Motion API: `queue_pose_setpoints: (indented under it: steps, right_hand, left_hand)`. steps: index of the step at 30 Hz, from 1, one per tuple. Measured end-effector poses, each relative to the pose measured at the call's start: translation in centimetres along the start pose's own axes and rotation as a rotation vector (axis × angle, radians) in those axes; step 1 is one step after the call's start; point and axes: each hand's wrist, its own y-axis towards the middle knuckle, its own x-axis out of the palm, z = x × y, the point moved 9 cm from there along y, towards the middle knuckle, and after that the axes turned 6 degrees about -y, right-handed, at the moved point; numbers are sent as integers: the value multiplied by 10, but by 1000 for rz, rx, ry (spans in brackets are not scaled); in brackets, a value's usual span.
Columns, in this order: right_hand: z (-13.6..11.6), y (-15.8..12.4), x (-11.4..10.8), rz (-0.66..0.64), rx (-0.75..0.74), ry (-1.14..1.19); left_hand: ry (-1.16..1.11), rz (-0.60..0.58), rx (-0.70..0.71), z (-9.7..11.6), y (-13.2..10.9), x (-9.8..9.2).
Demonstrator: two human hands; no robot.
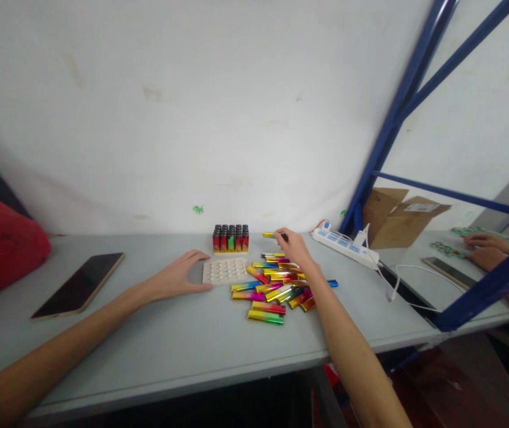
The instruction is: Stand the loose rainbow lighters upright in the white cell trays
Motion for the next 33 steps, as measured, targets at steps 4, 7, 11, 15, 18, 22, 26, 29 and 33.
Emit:
queue_pose_setpoints:
  steps: [4, 7, 11, 15, 18, 22, 26, 29, 33]
  right_hand:
    - [-11, -1, 6, 89, 63, 234]
    - [-21, -4, 20, 83, 116, 483]
    - [-43, -11, 44, -87, 149, 777]
    - [-61, -16, 54, -196, 136, 807]
    - [-66, -16, 56, -159, 130, 706]
    - [-74, -17, 52, -2, 62, 436]
    - [-80, -20, 54, 60, 81, 257]
    - [-81, -21, 55, 72, 97, 224]
    - [-82, -22, 53, 77, 91, 216]
  left_hand:
    - [-43, 21, -15, -7, 0, -2]
    - [-83, 23, -22, -9, 0, -3]
    - [-88, 28, 2, -6, -2, -4]
    - [-78, 36, 21, 0, -2, 1]
    - [-83, 44, 37, 6, -2, 9]
    - [-91, 76, 49, 12, -1, 17]
    - [-102, 93, 63, 15, -2, 18]
    - [-106, 80, 57, 15, -2, 17]
    - [-111, 59, 64, 14, -1, 17]
